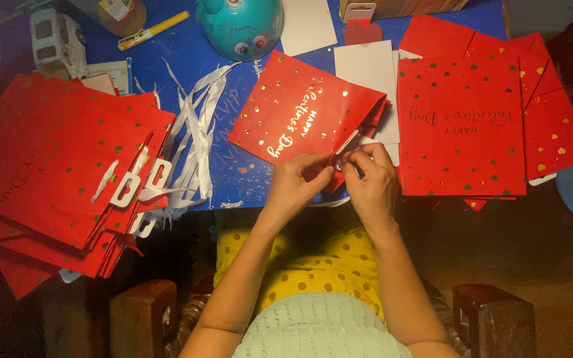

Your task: The person assembles red Valentine's Day gift bags by inserting white ribbons through the handles and securing them with plastic clips. They handle multiple bags one at a time, folding and adjusting the ribbons before placing the finished bags into a stack.

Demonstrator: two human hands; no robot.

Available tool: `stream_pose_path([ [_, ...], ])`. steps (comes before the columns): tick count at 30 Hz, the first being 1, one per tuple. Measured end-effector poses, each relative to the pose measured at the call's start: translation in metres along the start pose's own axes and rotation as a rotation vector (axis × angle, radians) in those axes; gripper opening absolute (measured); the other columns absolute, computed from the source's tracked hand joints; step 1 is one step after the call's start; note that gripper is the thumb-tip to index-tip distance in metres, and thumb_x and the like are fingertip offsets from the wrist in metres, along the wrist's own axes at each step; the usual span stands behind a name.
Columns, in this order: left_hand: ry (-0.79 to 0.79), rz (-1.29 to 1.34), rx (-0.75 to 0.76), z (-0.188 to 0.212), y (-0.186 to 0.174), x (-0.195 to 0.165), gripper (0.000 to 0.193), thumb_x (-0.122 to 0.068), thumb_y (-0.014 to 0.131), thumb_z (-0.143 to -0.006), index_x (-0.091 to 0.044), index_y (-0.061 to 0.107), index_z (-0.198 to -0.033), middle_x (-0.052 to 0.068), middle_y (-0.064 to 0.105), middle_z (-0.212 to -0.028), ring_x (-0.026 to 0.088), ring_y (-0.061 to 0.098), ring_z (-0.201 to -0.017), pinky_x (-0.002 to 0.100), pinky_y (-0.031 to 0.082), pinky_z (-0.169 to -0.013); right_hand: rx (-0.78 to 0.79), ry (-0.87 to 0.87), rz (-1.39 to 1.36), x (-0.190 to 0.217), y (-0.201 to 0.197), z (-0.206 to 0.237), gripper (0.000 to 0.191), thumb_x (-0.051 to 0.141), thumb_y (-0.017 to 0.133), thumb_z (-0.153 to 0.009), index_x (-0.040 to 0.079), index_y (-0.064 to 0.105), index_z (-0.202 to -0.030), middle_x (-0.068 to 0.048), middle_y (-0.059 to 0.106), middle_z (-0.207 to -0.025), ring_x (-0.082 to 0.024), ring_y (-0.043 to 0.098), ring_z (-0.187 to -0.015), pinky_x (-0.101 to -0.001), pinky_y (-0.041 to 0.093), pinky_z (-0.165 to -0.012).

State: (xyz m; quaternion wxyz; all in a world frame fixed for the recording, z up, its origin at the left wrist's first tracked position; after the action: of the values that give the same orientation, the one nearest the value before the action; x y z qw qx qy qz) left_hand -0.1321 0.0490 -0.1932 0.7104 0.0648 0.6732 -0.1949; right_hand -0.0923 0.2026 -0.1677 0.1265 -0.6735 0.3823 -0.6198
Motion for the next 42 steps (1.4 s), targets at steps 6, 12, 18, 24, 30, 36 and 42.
stream_pose_path([
  [6,-0.036,0.079,0.049,0.003,0.005,0.012,0.037,-0.016,0.073,-0.09,-0.002,0.072,-0.124,0.008,0.075,-0.098,0.012,0.076,-0.079,0.027,0.06,-0.071,0.007,-0.032,-0.036,0.001,-0.001,0.002,0.013,0.013,0.076,-0.09,0.004,0.075,-0.1,-0.006,0.063,-0.103,-0.024,0.066,-0.091,-0.0366,0.05,-0.073],
  [12,-0.073,0.275,0.008,-0.002,0.008,0.029,0.028,-0.018,0.071,-0.098,0.0,0.076,-0.119,0.007,0.072,-0.098,0.009,0.07,-0.078,0.026,0.059,-0.07,0.05,0.027,-0.168,-0.012,0.003,0.004,0.017,0.013,0.074,-0.09,0.003,0.074,-0.104,-0.004,0.065,-0.108,-0.02,0.068,-0.095,-0.0331,0.052,-0.079],
  [18,-0.004,0.084,-0.175,-0.002,0.004,0.02,0.014,-0.013,0.074,-0.092,-0.001,0.076,-0.099,0.002,0.076,-0.083,0.008,0.07,-0.074,0.024,0.055,-0.066,0.155,0.056,-0.355,-0.026,0.006,0.004,0.025,0.028,0.066,-0.104,0.004,0.072,-0.105,-0.001,0.068,-0.109,-0.015,0.067,-0.093,-0.0303,0.051,-0.083],
  [24,0.026,0.111,-0.098,0.001,0.004,0.018,0.011,-0.01,0.068,-0.098,-0.001,0.073,-0.102,0.003,0.078,-0.09,0.009,0.072,-0.082,0.024,0.058,-0.074,0.116,0.085,-0.086,-0.024,0.006,0.005,0.034,0.036,0.076,-0.09,0.005,0.074,-0.104,-0.01,0.069,-0.096,-0.025,0.068,-0.08,-0.0362,0.051,-0.07],
  [30,0.181,0.579,-0.254,-0.003,-0.055,0.013,0.011,-0.012,0.062,-0.107,-0.002,0.06,-0.112,0.012,0.074,-0.104,0.018,0.074,-0.098,0.036,0.065,-0.09,0.086,0.15,-0.089,-0.033,0.006,0.006,0.023,0.027,0.074,-0.094,0.005,0.074,-0.101,-0.01,0.074,-0.096,-0.024,0.07,-0.083,-0.0369,0.053,-0.072],
  [36,0.197,0.66,-0.346,-0.004,-0.083,0.0,0.01,-0.014,0.06,-0.108,-0.005,0.058,-0.111,0.016,0.073,-0.109,0.022,0.075,-0.103,0.039,0.065,-0.089,0.206,0.284,-0.225,-0.045,0.011,0.001,0.024,0.022,0.075,-0.093,0.006,0.07,-0.11,-0.008,0.076,-0.09,-0.016,0.07,-0.077,-0.0321,0.054,-0.072],
  [42,0.179,0.767,-0.314,-0.01,-0.073,-0.006,0.012,-0.016,0.06,-0.107,-0.005,0.058,-0.113,0.019,0.073,-0.115,0.023,0.074,-0.105,0.039,0.064,-0.09,0.083,0.054,-0.43,-0.007,-0.004,-0.001,0.069,0.011,0.069,-0.09,0.008,0.035,-0.15,-0.009,0.068,-0.113,-0.013,0.067,-0.096,-0.0281,0.054,-0.078],
])
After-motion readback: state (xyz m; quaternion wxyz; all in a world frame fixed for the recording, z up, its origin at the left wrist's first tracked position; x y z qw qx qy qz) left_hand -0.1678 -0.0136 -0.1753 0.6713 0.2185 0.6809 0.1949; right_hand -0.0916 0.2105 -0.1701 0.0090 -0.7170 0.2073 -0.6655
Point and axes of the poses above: each hand's wrist, its own z-axis away from the middle knuckle, its own y-axis out of the palm, x = y × z, the point moved 8 cm from there along -z, towards the middle knuckle
